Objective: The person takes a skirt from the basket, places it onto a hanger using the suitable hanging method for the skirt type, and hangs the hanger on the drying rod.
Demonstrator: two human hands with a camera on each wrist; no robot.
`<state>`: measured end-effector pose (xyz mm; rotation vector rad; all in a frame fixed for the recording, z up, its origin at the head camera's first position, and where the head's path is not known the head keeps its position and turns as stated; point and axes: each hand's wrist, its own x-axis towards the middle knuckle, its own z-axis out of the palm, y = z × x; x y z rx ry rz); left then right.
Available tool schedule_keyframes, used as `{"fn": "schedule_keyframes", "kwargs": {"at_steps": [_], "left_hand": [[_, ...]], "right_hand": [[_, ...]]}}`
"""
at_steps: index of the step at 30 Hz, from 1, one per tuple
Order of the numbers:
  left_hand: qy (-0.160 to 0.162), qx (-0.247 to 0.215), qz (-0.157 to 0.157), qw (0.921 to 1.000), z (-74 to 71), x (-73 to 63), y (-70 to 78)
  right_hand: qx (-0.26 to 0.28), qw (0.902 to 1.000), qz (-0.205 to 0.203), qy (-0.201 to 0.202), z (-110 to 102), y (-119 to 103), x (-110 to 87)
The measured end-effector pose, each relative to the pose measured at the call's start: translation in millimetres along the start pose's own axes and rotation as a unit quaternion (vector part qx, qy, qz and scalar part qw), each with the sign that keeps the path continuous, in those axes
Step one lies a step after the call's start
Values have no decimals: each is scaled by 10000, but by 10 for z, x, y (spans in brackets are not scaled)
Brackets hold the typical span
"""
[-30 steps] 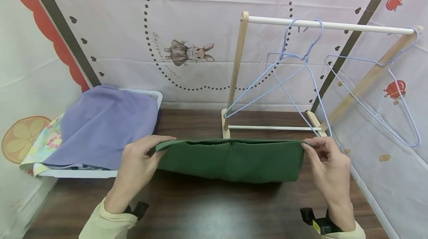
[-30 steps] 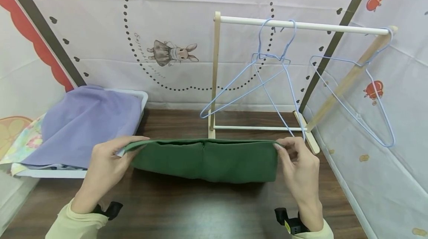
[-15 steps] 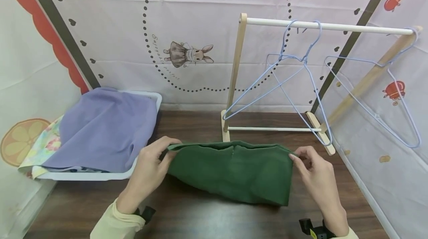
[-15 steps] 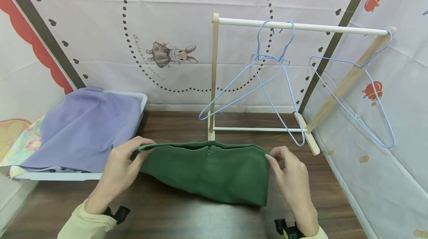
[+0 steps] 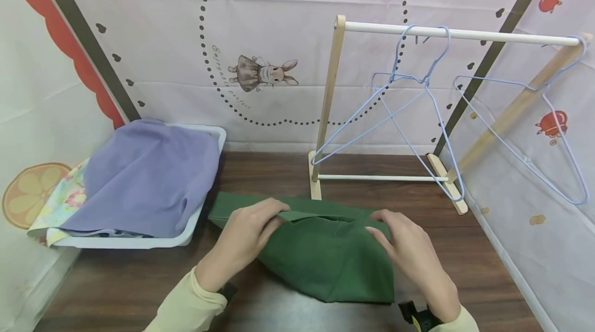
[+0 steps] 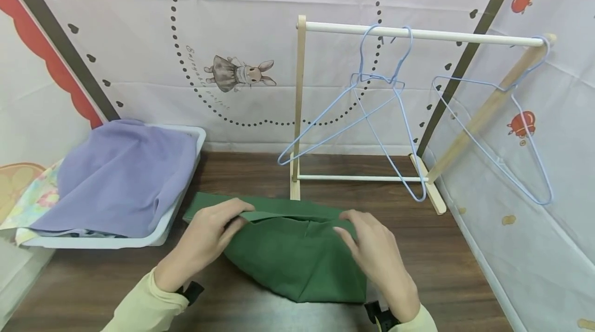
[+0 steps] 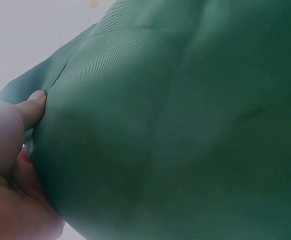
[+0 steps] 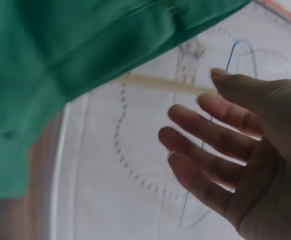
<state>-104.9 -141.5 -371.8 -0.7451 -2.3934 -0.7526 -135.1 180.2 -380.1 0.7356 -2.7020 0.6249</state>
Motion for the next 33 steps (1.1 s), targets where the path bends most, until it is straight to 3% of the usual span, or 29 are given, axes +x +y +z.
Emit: {"fn": "schedule_keyframes", "kwargs": {"at_steps": [5,10,13,22,33], "left_hand": [[-145,-46,-7,9999,111,77,66],[-238,-182,152,9994,173,131,135],[-298,-279,223,9989,201,154,194],[-554,-676,164,9960,285,167,305],[-317,126,-205,9992,145,65,97]], "right_hand": [[624,9931,-970,206,12,-261,165],[1192,9672,-2173,555,82,-524,309],[1237,9556,-2518,898,130,-637,357],[1399,9507,-2490,1210,179,-650,344],[1449,9400,-2521,1784,7,-552,345]]}}
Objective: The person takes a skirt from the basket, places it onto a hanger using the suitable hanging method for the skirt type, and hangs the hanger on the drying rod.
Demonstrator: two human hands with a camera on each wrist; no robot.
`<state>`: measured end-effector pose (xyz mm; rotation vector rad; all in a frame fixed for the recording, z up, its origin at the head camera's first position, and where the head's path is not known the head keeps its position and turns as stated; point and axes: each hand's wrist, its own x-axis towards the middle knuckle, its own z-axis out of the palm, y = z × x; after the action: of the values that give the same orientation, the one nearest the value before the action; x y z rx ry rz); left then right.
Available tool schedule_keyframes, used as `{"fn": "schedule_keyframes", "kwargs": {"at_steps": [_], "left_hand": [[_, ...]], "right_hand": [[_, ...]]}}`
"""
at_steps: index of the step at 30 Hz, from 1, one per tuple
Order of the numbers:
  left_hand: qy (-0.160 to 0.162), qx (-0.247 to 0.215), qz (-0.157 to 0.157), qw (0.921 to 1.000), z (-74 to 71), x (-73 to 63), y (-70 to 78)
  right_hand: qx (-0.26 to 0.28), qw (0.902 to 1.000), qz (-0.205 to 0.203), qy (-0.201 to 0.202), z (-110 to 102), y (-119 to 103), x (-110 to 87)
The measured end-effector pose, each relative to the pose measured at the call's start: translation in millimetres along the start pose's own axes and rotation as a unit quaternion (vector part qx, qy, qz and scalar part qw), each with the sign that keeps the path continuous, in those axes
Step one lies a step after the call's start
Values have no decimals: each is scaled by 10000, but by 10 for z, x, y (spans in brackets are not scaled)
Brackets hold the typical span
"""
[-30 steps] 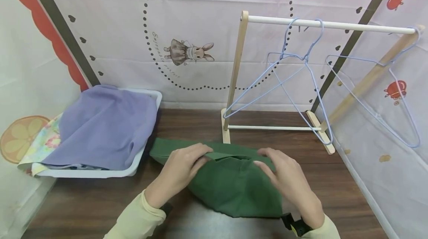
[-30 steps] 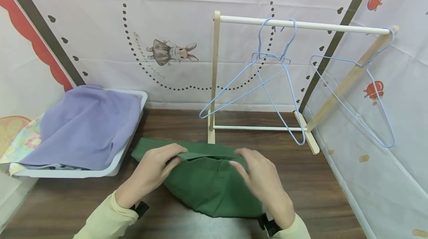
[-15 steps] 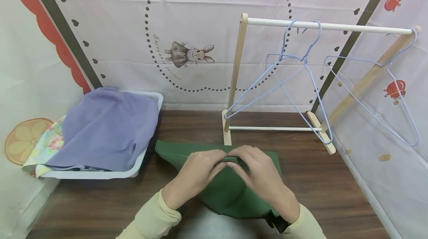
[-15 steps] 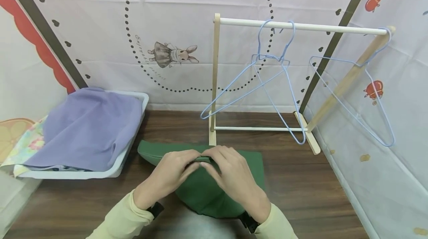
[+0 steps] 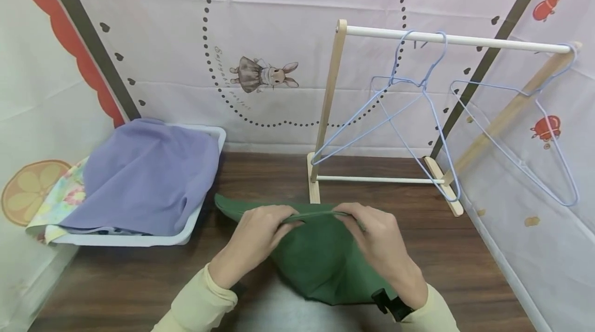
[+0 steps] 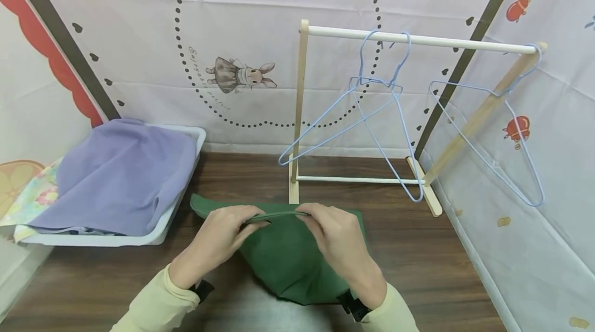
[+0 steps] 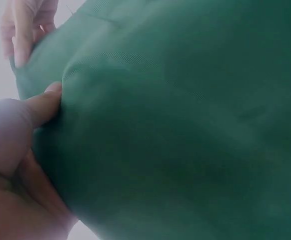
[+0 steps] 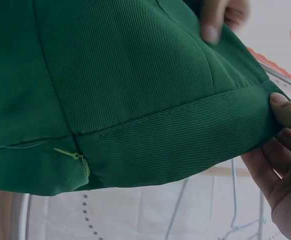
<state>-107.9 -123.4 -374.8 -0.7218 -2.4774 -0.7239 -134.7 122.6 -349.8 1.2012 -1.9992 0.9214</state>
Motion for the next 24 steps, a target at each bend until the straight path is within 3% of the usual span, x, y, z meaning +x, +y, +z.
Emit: {"fn": "schedule_keyframes", "kwargs": {"at_steps": [7,16,21,24], "left_hand": [[99,492,-378,9980,-127,-116,-245],[89,434,-976,9942,-267,-444,-748],[801,373,-1106,9899,-534,-568,-870],[1361,-234,-1288,9820,-786,-526,-787]], "right_hand": [[-246,9973,249,647,-375,23,63],[-209,9883,405,1453,-791,4,173],[-12,9832,428,1776,-906,45,203],[70,9781,558,2004,-975,76,200]]}}
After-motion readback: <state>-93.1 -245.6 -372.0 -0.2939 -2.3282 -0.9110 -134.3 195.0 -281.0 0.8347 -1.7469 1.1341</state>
